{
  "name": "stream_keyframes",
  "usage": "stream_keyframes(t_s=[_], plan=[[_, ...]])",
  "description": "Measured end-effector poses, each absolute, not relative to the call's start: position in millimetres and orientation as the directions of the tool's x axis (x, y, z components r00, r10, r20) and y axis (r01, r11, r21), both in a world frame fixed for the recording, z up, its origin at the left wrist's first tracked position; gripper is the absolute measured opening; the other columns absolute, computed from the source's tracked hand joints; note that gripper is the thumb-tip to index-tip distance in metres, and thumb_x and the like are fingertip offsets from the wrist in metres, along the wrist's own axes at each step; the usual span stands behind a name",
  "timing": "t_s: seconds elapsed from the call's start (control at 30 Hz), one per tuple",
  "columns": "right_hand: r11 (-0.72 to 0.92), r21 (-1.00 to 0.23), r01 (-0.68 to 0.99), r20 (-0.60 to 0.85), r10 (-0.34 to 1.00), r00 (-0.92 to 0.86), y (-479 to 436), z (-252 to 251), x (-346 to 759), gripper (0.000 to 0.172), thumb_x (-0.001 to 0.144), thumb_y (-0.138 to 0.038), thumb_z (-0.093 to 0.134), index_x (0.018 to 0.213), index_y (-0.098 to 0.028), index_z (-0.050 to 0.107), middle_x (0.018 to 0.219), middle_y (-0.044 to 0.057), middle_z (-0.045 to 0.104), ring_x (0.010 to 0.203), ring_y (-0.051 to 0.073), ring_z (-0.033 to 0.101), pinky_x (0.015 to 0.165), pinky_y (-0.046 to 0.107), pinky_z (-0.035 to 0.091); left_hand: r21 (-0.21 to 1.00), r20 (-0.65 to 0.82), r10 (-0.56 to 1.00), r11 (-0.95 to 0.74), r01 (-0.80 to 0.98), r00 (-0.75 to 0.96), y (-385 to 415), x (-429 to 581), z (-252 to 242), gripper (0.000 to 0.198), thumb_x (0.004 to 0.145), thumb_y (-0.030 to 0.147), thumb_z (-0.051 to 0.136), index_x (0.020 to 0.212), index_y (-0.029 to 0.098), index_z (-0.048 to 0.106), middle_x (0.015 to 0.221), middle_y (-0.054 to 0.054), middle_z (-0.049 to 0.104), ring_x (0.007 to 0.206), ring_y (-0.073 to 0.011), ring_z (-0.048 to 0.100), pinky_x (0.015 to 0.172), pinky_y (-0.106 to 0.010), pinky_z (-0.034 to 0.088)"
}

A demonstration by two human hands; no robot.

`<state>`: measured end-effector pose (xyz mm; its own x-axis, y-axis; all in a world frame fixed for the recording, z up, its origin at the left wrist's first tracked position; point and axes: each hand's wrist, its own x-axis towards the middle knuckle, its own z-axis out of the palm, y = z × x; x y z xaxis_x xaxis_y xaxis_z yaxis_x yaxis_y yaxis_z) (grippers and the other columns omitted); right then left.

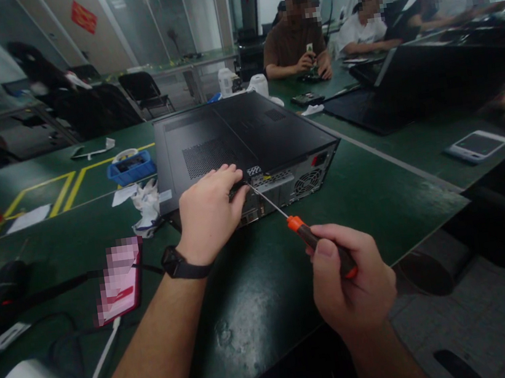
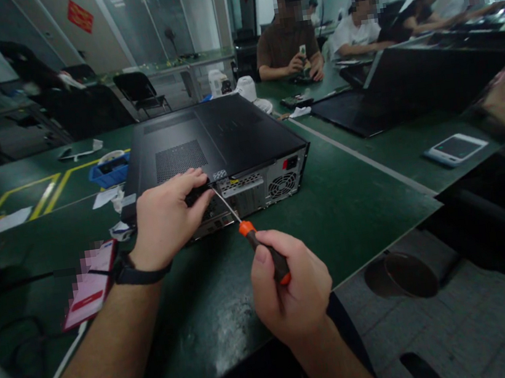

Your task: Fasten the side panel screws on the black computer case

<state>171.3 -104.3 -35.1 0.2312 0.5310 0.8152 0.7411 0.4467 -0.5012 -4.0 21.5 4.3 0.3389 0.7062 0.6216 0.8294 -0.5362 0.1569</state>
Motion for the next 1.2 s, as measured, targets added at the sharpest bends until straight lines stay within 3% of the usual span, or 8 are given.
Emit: stream_keyframes(t_s=[0.13, 0.27, 0.5, 0.67, 0.83, 1.03, 1.2], plan=[[0.438, -0.542, 0.717, 0.788, 0.563, 0.251, -105.6, -34.6, 170.5, 0.021, 0.092, -0.022, 0.062, 0.113, -0.020, 0.064, 0.091, 0.001, 0.073, 0.069, 0.013, 0.070, 0.060, 0.025, 0.056, 0.150, 0.630, 0.692, -0.554, 0.819, 0.353, 22.9, -5.1, 2.0, 0.022, 0.095, 0.026, 0.067, 0.113, 0.020, 0.075, 0.129, -0.007, 0.076, 0.124, -0.0242, 0.070, 0.112, -0.039, 0.053], [0.478, -0.500, 0.722, 0.819, 0.531, 0.216, -104.1, -33.7, 169.8, 0.026, 0.088, -0.017, 0.062, 0.113, -0.018, 0.062, 0.093, 0.002, 0.071, 0.075, 0.014, 0.071, 0.066, 0.026, 0.059, 0.146, 0.647, 0.680, -0.554, 0.820, 0.345, 22.8, -5.1, 1.4, 0.021, 0.093, 0.025, 0.068, 0.112, 0.019, 0.076, 0.128, -0.007, 0.076, 0.122, -0.0244, 0.072, 0.110, -0.038, 0.054], [0.433, -0.559, 0.707, 0.776, 0.574, 0.262, -104.9, -37.0, 172.7, 0.023, 0.093, -0.021, 0.063, 0.116, -0.019, 0.064, 0.091, 0.002, 0.073, 0.070, 0.013, 0.072, 0.060, 0.024, 0.057, 0.140, 0.642, 0.683, -0.550, 0.823, 0.347, 22.1, -4.5, 3.0, 0.021, 0.094, 0.025, 0.067, 0.113, 0.020, 0.076, 0.128, -0.007, 0.076, 0.123, -0.0244, 0.071, 0.111, -0.039, 0.054], [0.438, -0.515, 0.737, 0.805, 0.543, 0.240, -106.5, -33.2, 168.6, 0.024, 0.090, -0.021, 0.063, 0.114, -0.020, 0.063, 0.094, 0.003, 0.072, 0.073, 0.014, 0.072, 0.063, 0.027, 0.058, 0.141, 0.644, 0.681, -0.552, 0.822, 0.347, 21.9, -4.3, 3.5, 0.022, 0.093, 0.024, 0.067, 0.112, 0.019, 0.076, 0.128, -0.008, 0.077, 0.122, -0.0246, 0.072, 0.110, -0.039, 0.054], [0.418, -0.572, 0.706, 0.771, 0.567, 0.289, -104.8, -37.3, 169.9, 0.021, 0.094, -0.021, 0.063, 0.115, -0.020, 0.064, 0.090, 0.001, 0.073, 0.065, 0.011, 0.070, 0.059, 0.024, 0.056, 0.143, 0.641, 0.686, -0.547, 0.825, 0.344, 21.3, -4.1, 4.1, 0.020, 0.093, 0.024, 0.068, 0.111, 0.021, 0.076, 0.127, -0.006, 0.077, 0.121, -0.0250, 0.072, 0.109, -0.039, 0.055], [0.452, -0.514, 0.729, 0.806, 0.546, 0.229, -105.7, -32.9, 170.2, 0.023, 0.090, -0.020, 0.063, 0.113, -0.018, 0.063, 0.094, 0.002, 0.072, 0.075, 0.013, 0.071, 0.066, 0.026, 0.058, 0.152, 0.629, 0.698, -0.541, 0.827, 0.341, 22.6, -4.2, 3.1, 0.022, 0.093, 0.025, 0.068, 0.114, 0.020, 0.076, 0.129, -0.007, 0.076, 0.123, -0.0250, 0.071, 0.111, -0.041, 0.054], [0.412, -0.548, 0.728, 0.784, 0.556, 0.275, -105.5, -32.7, 170.0, 0.019, 0.093, -0.022, 0.063, 0.112, -0.021, 0.064, 0.089, 0.000, 0.073, 0.067, 0.013, 0.070, 0.061, 0.026, 0.057, 0.141, 0.641, 0.684, -0.550, 0.823, 0.348, 22.9, -4.3, 2.3, 0.022, 0.093, 0.025, 0.068, 0.113, 0.019, 0.076, 0.128, -0.007, 0.076, 0.122, -0.0246, 0.071, 0.111, -0.039, 0.054]])
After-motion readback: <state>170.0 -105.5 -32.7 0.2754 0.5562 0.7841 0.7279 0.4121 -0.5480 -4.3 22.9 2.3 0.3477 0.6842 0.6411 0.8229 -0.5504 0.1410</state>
